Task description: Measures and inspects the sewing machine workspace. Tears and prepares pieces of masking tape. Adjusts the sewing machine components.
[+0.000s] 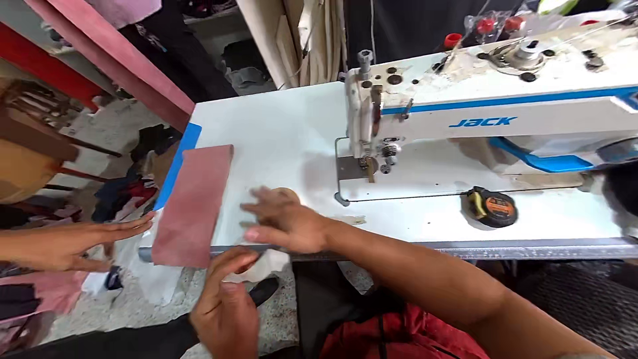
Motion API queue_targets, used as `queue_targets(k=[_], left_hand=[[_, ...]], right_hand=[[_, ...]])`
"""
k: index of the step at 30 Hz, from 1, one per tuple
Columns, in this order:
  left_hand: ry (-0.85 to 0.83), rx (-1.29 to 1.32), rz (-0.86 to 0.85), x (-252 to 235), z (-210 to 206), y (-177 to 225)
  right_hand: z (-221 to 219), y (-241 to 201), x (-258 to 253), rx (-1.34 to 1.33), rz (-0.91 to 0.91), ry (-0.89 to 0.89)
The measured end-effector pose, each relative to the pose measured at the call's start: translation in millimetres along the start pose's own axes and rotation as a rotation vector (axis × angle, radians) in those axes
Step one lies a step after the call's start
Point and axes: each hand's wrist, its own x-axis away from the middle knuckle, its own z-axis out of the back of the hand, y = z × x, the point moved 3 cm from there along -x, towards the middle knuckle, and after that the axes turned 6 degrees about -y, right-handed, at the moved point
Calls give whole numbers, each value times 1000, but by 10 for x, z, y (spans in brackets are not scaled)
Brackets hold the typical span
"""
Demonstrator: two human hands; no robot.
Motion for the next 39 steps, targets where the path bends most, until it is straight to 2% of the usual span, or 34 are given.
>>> queue_targets(k=[1,3,5,8,9,12,15,19,23,27,32,34,37,39], left_hand=[[-22,-33,-24,-26,-7,63],[-44,-92,-85,-71,-36,168],[-79,-117,-139,-112,-136,216],[-105,-112,-175,-176,-403,219],[-114,-97,-175,-186,-500,220],[-160,-37,-174,-200,-771,250],[-219,-25,-185,-223,-956,296],[-398,95,-165,-210,-1132,312],[-544,258,-87,-161,-1297,286],[-485,273,-16,-196,-1364,260],[-439,260,32,-226,-1395,232],[-446,280,47,-224,-1414,240],[-460,302,49,-224,-1400,246],[-469,328,60,-212,-1382,237]], right_hand=[[105,-62,134,-91,11,113],[274,-139,495,-292,-95,190],[310,-177,927,-477,-235,85],[204,-331,1372,-635,-237,-66],[176,-371,1447,-671,-208,-21],[279,-409,1596,-704,-198,318],[566,-354,1755,-665,-224,492],[905,-202,1948,-523,-189,511],[1143,-47,2089,-384,-241,502],[1077,-26,2297,-187,-211,388],[748,-143,2326,262,-212,492],[734,-137,2262,371,-138,529],[835,-169,2222,378,-1,584],[919,-180,2221,344,26,597]])
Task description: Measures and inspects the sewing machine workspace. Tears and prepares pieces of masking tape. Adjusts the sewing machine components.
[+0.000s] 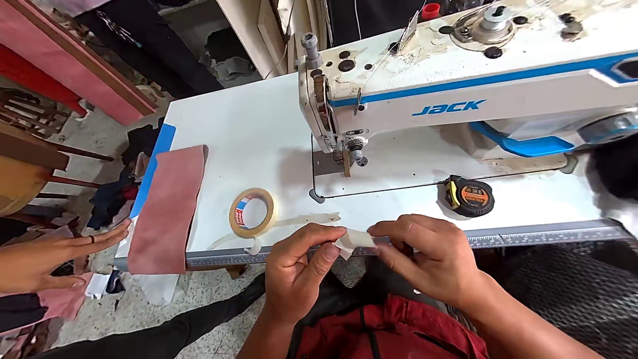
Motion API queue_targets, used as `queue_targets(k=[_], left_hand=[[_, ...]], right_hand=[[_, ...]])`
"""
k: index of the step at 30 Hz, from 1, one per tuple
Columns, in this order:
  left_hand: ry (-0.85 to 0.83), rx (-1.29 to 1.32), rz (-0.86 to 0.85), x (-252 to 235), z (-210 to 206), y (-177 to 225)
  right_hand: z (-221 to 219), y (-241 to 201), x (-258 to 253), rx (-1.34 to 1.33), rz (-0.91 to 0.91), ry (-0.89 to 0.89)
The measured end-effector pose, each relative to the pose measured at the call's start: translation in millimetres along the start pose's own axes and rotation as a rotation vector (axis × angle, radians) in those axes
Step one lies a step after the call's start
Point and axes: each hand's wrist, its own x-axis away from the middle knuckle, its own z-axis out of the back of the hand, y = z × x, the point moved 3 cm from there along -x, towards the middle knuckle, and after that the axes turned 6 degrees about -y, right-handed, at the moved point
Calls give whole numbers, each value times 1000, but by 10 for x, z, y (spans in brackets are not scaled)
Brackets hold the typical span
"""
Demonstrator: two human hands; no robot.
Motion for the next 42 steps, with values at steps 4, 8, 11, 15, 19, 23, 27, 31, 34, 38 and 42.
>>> queue_targets(k=[4,8,11,15,19,23,27,31,34,38,42], left_hand=[[-9,34,17,29,-9,-13],[-38,55,34,41,-43,-22],[-81,61,57,40,-53,-24],[-203,96,74,51,-63,-29],[-248,81,71,63,-86,-20],[-272,3,54,59,-116,-14],[-284,-55,43,68,-173,-28],[-221,-99,-22,78,-241,-87],[-222,-131,26,39,-261,-192],[-190,-55,174,-116,-253,-331],[178,-179,479,-357,-367,-477]], right_hand=[[27,49,-46,-10,-3,-23],[4,38,-54,29,49,-31],[16,32,-60,-6,86,-50],[53,34,-70,-114,60,-91],[54,79,-47,-127,-18,-48],[39,135,-13,-120,-223,-32],[14,194,-23,-171,-367,-44],[-5,359,-105,-238,-581,-43],[10,536,-284,-266,-670,-134],[47,824,-605,-162,-676,-188],[10,1083,-864,-40,-644,-208]])
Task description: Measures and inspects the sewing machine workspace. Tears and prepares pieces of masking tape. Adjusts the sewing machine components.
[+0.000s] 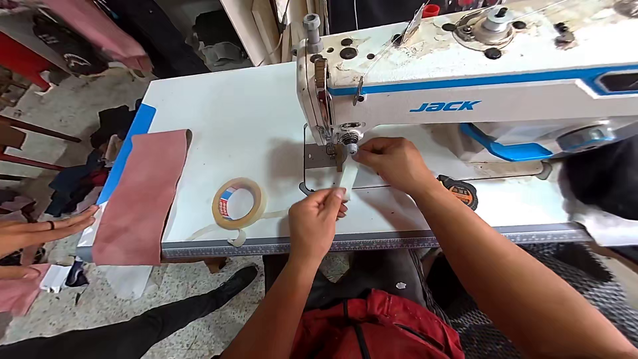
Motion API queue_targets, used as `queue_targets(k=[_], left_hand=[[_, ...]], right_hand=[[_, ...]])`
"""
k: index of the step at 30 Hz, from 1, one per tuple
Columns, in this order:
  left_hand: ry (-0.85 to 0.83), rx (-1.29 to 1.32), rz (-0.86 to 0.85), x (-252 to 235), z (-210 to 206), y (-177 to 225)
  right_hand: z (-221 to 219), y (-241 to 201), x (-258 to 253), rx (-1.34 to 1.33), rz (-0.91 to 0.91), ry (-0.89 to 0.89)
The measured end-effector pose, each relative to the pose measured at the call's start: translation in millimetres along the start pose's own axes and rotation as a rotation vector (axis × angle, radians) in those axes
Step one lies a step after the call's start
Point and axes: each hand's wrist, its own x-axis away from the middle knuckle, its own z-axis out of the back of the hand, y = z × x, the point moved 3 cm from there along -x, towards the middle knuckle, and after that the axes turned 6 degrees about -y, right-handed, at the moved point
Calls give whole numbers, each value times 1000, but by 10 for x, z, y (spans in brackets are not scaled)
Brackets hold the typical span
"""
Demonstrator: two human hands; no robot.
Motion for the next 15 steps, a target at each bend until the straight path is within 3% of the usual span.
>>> queue_targets(k=[4,8,15], left_hand=[[114,51,195,-234,-146,27],[60,-60,371,-412,-179,52],[74,151,422,-478,-156,69]], right_hand=[[-33,39,-202,118,100,62],[-86,-22,-276,190,144,117],[-97,16,-356,146,103,167]])
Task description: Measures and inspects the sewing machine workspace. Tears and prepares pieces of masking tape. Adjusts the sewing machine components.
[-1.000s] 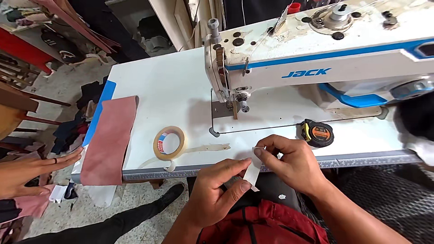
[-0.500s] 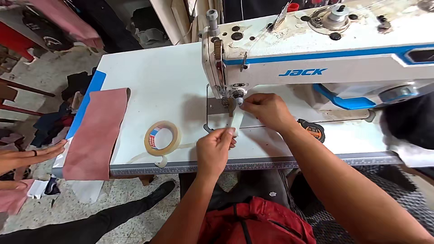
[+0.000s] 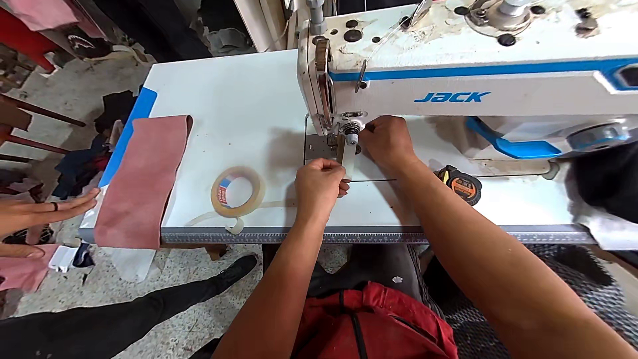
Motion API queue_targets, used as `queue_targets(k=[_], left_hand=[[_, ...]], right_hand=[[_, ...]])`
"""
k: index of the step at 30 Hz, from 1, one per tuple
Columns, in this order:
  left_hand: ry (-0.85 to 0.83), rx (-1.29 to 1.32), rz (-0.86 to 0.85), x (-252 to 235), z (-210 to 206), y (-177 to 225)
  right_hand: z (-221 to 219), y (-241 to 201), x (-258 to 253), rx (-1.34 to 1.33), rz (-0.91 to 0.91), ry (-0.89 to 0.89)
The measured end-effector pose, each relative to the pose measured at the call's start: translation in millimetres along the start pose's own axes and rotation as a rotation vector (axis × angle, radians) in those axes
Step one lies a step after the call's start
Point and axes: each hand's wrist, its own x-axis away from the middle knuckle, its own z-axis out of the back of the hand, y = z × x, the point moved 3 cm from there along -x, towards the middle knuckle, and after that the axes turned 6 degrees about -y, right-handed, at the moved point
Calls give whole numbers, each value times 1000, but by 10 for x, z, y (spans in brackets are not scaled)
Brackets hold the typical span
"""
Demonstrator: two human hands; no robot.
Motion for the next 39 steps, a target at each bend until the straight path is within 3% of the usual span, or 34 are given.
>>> queue_targets(k=[5,20,31,39], left_hand=[[11,26,-10,45,18,-14],[-30,-139,103,-133,28,99],[105,-315,-147,-61,-90,29],[124,-427,-146,-101,-98,29]], right_hand=[[-1,38,-10,-99,3,19],[-215,71,-260,249,135,-21],[-264,77,-331,310,93,-23],[-295,55,-338,367,76,-29]])
